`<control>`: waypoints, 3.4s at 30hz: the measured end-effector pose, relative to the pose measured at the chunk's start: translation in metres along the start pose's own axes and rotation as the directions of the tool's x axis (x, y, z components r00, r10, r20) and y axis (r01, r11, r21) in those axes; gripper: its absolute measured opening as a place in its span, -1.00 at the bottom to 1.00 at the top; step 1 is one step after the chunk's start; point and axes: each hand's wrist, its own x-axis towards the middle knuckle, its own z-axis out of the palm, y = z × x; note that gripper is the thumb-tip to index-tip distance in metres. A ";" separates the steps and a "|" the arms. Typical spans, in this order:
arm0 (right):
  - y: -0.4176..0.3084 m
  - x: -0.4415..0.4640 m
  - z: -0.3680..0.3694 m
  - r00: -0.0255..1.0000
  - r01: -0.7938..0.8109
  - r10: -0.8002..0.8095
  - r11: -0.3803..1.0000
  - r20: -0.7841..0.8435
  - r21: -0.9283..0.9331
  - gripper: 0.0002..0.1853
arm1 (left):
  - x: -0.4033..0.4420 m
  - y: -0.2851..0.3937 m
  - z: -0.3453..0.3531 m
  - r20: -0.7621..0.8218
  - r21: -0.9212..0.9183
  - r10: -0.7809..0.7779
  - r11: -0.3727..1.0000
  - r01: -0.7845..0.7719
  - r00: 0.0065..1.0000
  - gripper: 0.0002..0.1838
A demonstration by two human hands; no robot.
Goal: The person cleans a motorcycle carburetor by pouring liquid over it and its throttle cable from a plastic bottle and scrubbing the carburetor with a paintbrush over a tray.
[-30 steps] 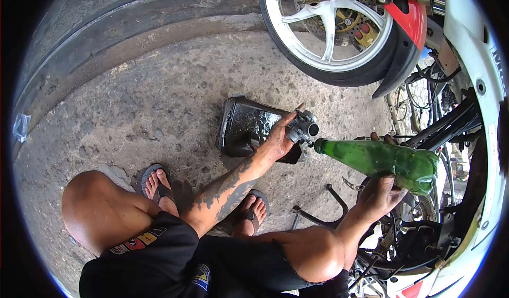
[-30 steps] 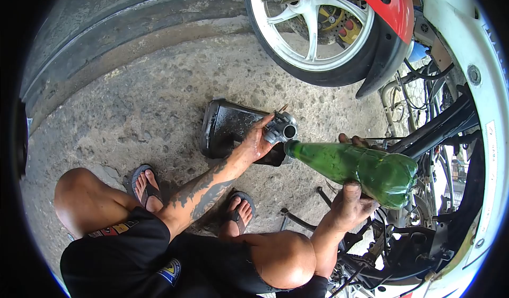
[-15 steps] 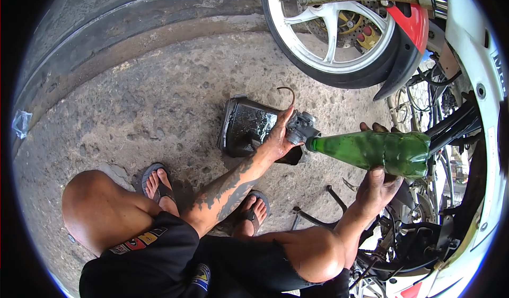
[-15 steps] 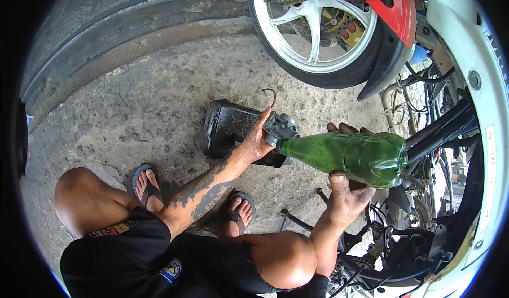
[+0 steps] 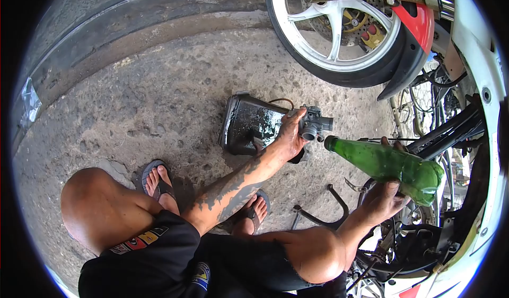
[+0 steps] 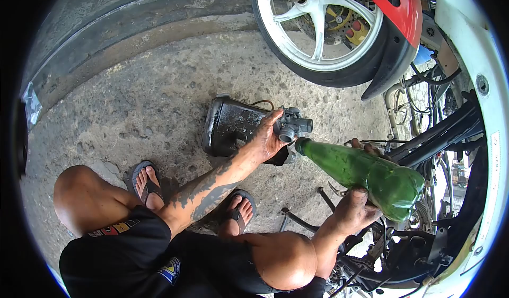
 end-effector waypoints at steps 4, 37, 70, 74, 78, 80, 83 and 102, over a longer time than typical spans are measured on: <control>-0.002 0.001 -0.010 0.998 0.059 -0.059 0.998 -0.036 -0.014 -0.11 | 0.000 -0.002 0.005 0.011 -0.034 0.009 0.999 -0.009 1.000 -0.38; -0.019 0.016 -0.003 1.000 -0.020 0.020 0.992 0.001 0.126 -0.17 | -0.012 0.050 -0.023 0.648 0.431 -0.315 0.902 0.007 0.693 -0.14; 0.001 0.017 0.015 0.959 -0.279 0.283 0.911 0.031 0.302 -0.09 | 0.000 0.038 -0.045 0.598 0.289 -0.402 0.915 0.281 0.693 -0.08; 0.001 0.016 0.010 0.951 -0.307 0.303 0.901 0.061 0.305 -0.13 | 0.005 0.036 -0.048 0.622 0.297 -0.387 0.921 0.253 0.681 -0.09; -0.001 0.017 0.006 0.941 -0.337 0.329 0.897 0.077 0.286 -0.16 | 0.012 0.037 -0.050 0.669 0.320 -0.385 0.921 0.221 0.636 -0.10; -0.002 0.019 0.006 0.956 -0.291 0.291 0.917 0.042 0.274 -0.16 | 0.014 0.041 -0.047 0.672 0.355 -0.399 0.913 0.201 0.624 -0.13; -0.005 0.019 0.004 0.947 -0.310 0.320 0.935 -0.032 0.173 -0.17 | 0.015 0.053 -0.035 0.631 0.517 -0.464 0.849 0.108 0.622 -0.18; 0.014 0.007 -0.021 0.952 -0.301 0.301 0.953 -0.046 0.018 -0.27 | 0.001 0.076 0.024 0.427 0.904 -0.488 0.205 -0.376 0.761 -0.17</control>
